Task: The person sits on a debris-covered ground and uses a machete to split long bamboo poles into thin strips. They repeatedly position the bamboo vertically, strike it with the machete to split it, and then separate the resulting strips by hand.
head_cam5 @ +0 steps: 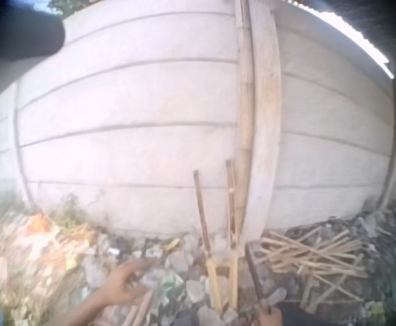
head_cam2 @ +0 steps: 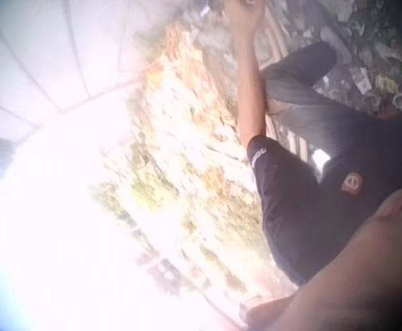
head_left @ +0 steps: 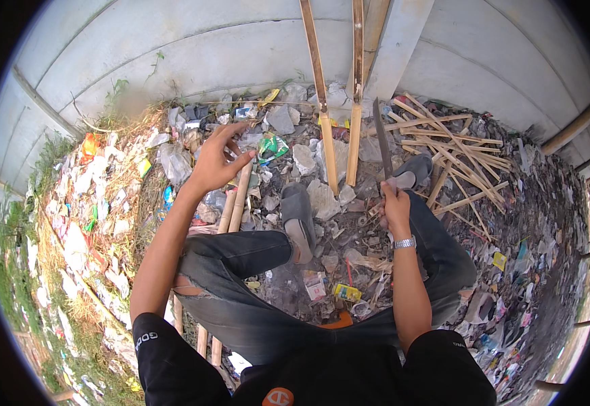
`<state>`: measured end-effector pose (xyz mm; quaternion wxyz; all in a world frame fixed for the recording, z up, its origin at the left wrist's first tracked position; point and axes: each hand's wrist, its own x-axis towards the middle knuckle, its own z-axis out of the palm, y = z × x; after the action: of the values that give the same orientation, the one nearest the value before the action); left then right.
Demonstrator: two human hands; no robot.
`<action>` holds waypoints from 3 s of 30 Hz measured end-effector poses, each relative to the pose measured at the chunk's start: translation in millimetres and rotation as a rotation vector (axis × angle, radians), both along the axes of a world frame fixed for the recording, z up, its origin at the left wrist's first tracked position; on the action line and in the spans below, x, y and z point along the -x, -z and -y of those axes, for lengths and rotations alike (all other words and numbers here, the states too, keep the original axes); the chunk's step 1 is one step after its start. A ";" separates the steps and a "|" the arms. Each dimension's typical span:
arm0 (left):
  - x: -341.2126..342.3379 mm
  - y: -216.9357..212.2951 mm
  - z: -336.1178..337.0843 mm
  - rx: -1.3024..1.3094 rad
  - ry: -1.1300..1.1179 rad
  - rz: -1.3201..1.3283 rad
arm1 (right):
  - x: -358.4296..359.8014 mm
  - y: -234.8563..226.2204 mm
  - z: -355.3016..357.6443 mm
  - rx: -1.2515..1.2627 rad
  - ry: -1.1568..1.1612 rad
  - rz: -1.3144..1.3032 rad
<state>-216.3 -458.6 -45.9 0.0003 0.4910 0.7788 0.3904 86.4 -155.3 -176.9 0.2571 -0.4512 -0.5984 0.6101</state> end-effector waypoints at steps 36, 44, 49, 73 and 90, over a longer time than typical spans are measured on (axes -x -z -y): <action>74.7 119.7 -303.0 -0.039 -0.002 0.665 | -34.5 76.9 40.4 0.254 0.181 -0.042; 27.2 -84.4 -243.5 -0.431 0.089 0.353 | -47.1 -6.7 59.0 0.144 0.089 -0.167; -17.9 -132.0 -222.9 -0.387 0.246 0.355 | -58.0 -105.2 86.5 0.006 0.030 -0.369; -113.7 -158.7 -179.3 -0.089 0.440 0.211 | -52.1 -350.7 116.0 -0.911 -0.176 -0.546; -100.4 -148.8 -183.1 -0.144 0.506 0.262 | -39.8 -351.1 128.0 -0.999 -0.129 -0.534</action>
<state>-115.9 -275.6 102.9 0.1635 0.6136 0.5954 0.4921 126.2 -283.3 174.2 0.5439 -0.0672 -0.7549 0.3603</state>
